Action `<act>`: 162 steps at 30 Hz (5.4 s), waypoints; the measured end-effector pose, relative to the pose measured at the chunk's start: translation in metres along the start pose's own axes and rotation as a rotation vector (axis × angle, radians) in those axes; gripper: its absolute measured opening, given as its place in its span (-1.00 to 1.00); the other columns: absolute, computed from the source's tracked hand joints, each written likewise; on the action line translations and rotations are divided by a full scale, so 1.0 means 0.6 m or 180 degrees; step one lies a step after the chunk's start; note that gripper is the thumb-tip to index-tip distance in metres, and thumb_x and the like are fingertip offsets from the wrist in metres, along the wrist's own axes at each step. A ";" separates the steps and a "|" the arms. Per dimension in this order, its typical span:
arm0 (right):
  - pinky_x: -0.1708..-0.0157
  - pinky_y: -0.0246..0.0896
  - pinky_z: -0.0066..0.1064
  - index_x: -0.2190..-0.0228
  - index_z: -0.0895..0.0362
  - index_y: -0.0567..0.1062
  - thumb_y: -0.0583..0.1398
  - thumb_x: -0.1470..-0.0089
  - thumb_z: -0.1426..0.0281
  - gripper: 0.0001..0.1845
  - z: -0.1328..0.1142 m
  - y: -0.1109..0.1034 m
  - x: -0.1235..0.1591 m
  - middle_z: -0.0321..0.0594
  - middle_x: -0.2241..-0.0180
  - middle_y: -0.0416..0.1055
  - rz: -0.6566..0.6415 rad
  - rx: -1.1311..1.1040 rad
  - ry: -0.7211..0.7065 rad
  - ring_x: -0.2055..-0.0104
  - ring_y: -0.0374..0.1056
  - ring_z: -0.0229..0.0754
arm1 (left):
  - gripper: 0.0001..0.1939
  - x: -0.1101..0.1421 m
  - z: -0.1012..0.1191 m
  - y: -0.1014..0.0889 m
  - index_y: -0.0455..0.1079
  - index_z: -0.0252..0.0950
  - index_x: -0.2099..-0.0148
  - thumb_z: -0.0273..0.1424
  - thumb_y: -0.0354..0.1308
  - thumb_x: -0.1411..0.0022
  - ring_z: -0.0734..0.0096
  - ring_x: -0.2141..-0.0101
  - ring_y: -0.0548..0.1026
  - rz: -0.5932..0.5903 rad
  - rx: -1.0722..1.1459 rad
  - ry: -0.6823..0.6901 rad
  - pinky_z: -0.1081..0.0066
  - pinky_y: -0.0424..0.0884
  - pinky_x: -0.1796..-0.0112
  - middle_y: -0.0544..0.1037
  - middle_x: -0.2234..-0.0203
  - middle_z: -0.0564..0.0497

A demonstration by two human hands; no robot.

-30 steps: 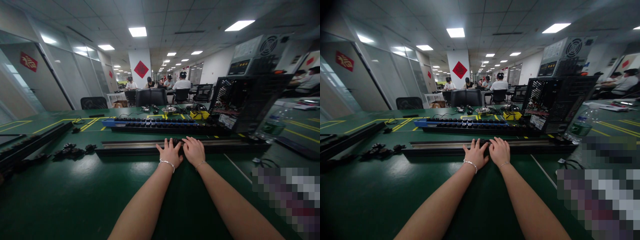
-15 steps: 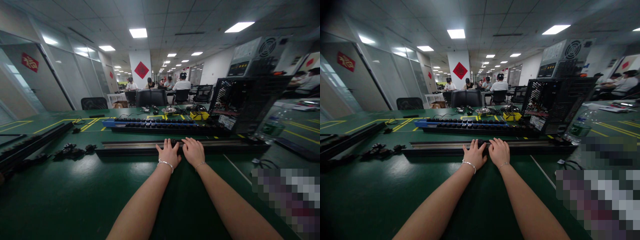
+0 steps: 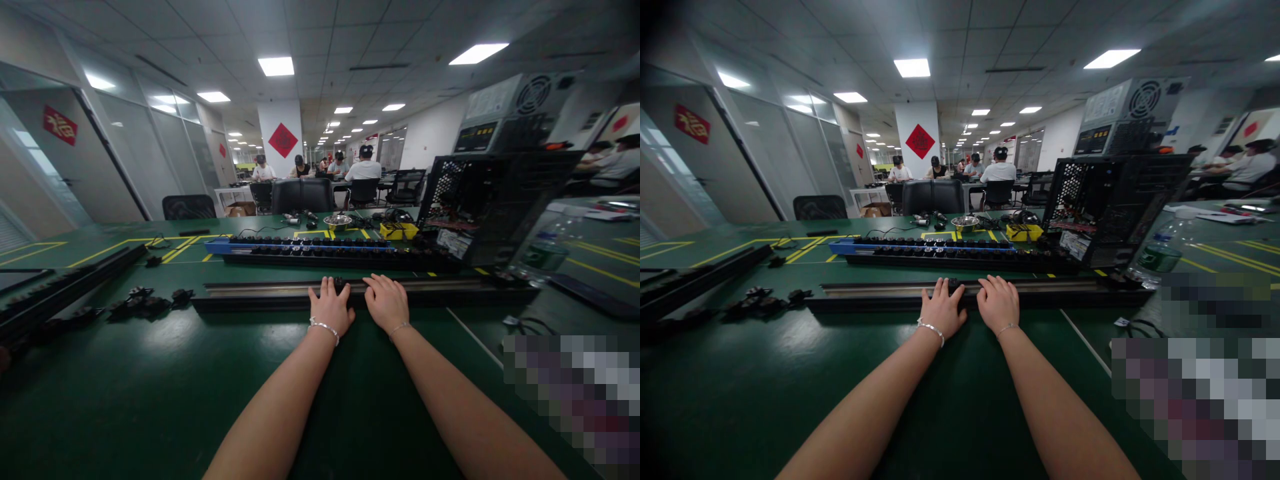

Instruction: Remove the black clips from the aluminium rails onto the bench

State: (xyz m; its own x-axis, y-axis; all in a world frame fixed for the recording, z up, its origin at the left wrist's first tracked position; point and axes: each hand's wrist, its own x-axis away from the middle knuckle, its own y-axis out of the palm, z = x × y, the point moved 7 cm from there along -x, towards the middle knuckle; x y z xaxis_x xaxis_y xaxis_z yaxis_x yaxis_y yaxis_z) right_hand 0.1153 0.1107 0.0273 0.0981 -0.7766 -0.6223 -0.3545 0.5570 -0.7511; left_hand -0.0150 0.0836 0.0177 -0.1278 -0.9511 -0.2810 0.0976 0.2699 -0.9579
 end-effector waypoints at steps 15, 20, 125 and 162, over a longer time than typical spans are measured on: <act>-0.10 -0.07 -0.16 0.13 0.04 0.50 -0.03 -0.10 0.38 -0.62 0.002 0.004 -0.001 -0.23 0.02 0.41 0.0027 0.0081 0.0046 -0.08 0.22 -0.09 | -0.37 0.011 -0.045 -0.017 0.10 -0.07 -0.24 -0.08 -0.01 -0.12 0.01 -0.25 -0.06 -0.0012 -0.0228 -0.0142 -0.10 -0.14 -0.14 0.15 -0.23 -0.14; -0.10 -0.07 -0.16 0.13 0.05 0.49 -0.03 -0.10 0.39 -0.61 0.001 0.003 -0.001 -0.22 0.02 0.41 -0.0012 0.0047 0.0042 -0.08 0.21 -0.09 | -0.39 0.016 -0.067 -0.019 0.10 -0.02 -0.23 -0.09 -0.01 -0.12 -0.08 -0.22 -0.01 -0.0001 -0.0196 -0.0242 -0.14 -0.03 -0.09 0.15 -0.22 -0.14; -0.07 -0.02 -0.16 0.13 0.05 0.50 -0.02 -0.09 0.39 -0.61 0.002 0.000 -0.003 -0.20 0.03 0.42 -0.0050 -0.0001 0.0028 -0.07 0.22 -0.08 | -0.35 0.126 -0.405 -0.063 0.25 0.04 -0.15 0.06 -0.42 -0.20 -0.29 -0.22 -0.13 0.0668 0.0371 -0.2634 -0.23 -0.08 -0.08 0.13 -0.23 -0.03; -0.03 0.03 -0.21 0.16 0.06 0.49 -0.01 -0.07 0.41 -0.63 0.001 -0.002 -0.007 -0.22 0.05 0.42 -0.0094 0.0016 0.0066 -0.05 0.24 -0.11 | -0.49 0.149 -0.520 -0.070 0.33 -0.17 -0.13 -0.17 -0.26 -0.29 -0.01 -0.10 0.25 0.0905 0.0470 -0.2670 0.09 0.16 -0.08 0.22 -0.12 -0.23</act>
State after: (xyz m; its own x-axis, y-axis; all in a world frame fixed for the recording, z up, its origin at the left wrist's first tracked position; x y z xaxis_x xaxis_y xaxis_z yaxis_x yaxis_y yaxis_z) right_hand 0.1160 0.1136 0.0306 0.0892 -0.7987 -0.5951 -0.3472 0.5351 -0.7702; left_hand -0.3387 0.0340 0.0146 0.6779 -0.6638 -0.3160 0.1490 0.5450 -0.8251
